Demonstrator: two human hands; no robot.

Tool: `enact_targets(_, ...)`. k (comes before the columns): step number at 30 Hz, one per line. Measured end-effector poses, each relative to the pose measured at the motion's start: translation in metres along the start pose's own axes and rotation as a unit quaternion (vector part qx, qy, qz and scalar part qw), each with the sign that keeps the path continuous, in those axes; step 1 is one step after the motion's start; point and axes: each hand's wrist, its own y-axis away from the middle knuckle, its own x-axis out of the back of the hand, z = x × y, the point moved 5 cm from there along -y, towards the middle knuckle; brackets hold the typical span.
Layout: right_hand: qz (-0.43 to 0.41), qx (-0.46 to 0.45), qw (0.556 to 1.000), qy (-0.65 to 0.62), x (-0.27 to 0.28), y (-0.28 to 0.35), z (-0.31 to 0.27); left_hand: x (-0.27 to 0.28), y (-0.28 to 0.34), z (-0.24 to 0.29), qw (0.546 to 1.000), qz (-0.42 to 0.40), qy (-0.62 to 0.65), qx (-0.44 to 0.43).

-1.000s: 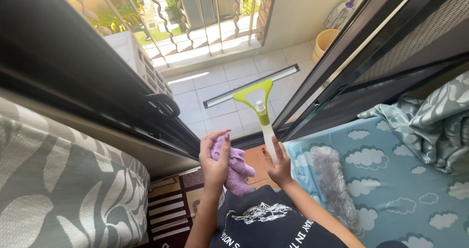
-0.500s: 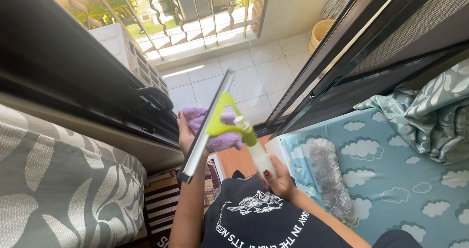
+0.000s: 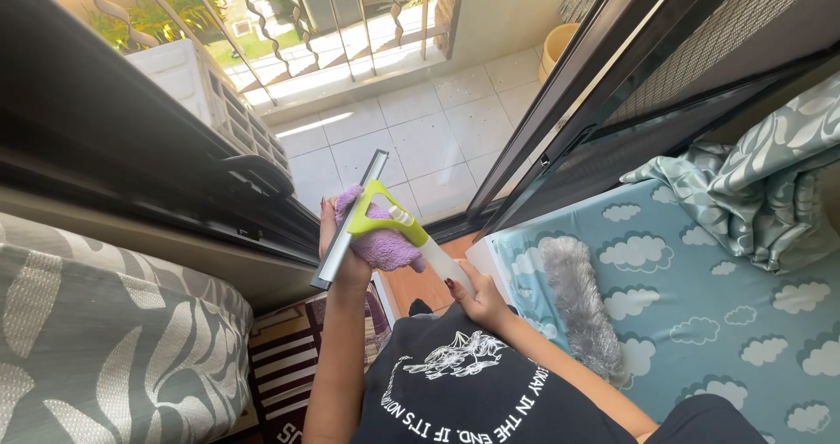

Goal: Cleaning a sliding glass door using a squeegee and a cloth.

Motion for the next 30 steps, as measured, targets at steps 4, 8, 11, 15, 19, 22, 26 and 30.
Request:
enact_targets(4,0.017,0.029,0.999,0.003,-0.001,0.002,0.012,0.008,0.002,-0.003,0.999,0.031,-0.037,-0.013)
enact_targets(8,0.019,0.009,1.000,0.007,-0.001,0.000,0.020,0.011,0.007,-0.003,0.997,0.048,-0.053,-0.006)
enact_targets(11,0.006,-0.010,1.000,-0.003,-0.003,-0.003,0.025,0.021,0.016,-0.004,0.995,0.073,-0.065,-0.001)
enact_targets(15,-0.014,-0.031,0.999,0.009,-0.006,-0.005,0.046,0.033,0.030,-0.003,0.991,0.107,-0.072,0.020)
enact_targets(19,-0.031,-0.118,0.992,-0.016,-0.010,-0.001,0.086,0.031,0.042,-0.001,0.987,0.128,-0.059,0.074)
enact_targets(22,-0.011,-0.057,0.998,0.035,-0.002,-0.002,0.094,0.030,0.047,-0.004,0.987,0.108,-0.060,0.098)
enact_targets(26,-0.018,-0.105,0.993,0.052,0.004,0.007,0.114,0.006,0.052,0.015,0.990,0.091,-0.032,0.105)
enact_targets(30,0.016,-0.081,0.995,0.061,0.013,0.018,0.129,-0.004,0.055,0.031,0.994,0.023,0.022,0.103)
